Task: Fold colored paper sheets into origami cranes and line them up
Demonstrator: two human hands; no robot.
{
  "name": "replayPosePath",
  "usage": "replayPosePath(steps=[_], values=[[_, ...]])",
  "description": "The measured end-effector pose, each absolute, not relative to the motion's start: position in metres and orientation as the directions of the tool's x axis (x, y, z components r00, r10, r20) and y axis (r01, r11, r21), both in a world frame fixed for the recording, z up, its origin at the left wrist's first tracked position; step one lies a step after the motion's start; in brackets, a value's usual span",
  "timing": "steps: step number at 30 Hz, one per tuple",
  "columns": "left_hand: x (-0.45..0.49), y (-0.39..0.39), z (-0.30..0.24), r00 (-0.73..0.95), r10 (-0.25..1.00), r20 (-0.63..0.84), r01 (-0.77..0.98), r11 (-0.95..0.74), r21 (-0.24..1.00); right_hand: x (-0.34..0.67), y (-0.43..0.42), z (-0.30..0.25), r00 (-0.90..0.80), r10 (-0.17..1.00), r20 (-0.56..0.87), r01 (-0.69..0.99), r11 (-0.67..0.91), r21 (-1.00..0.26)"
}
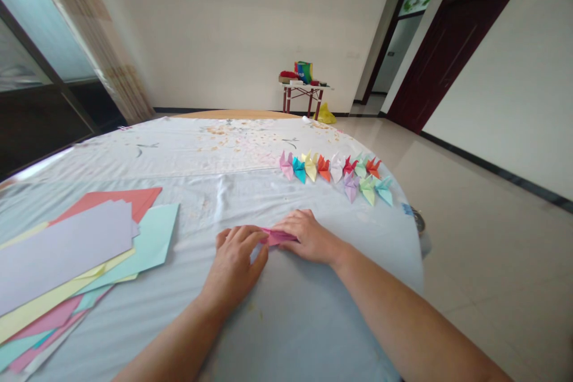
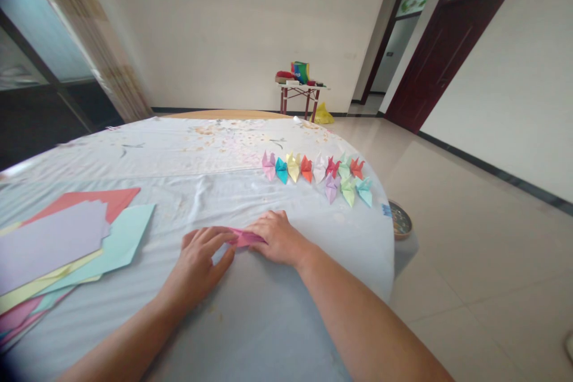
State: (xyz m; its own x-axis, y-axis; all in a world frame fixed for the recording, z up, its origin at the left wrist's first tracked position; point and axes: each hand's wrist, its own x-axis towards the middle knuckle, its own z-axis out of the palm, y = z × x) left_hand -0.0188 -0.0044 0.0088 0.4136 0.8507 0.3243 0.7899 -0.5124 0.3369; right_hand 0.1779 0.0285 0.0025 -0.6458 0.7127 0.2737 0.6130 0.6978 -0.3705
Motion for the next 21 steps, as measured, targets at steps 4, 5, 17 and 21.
replayPosePath(steps=[4,5,17,21], values=[[-0.022,-0.002,0.005,0.467,0.840,0.277,0.769,-0.540,0.342,0.179,0.034,-0.003,-0.612,0.740,0.279,0.635,0.670,-0.385],[-0.022,-0.001,0.005,0.470,0.840,0.271,0.767,-0.541,0.346,0.179,0.035,-0.003,-0.609,0.742,0.279,0.636,0.667,-0.386],[-0.022,-0.001,0.005,0.514,0.826,0.230,0.764,-0.563,0.316,0.176,0.024,0.006,-0.610,0.711,0.350,0.630,0.703,-0.330],[-0.022,-0.002,0.006,0.507,0.831,0.231,0.768,-0.557,0.317,0.175,0.023,0.004,-0.610,0.727,0.315,0.649,0.687,-0.327]])
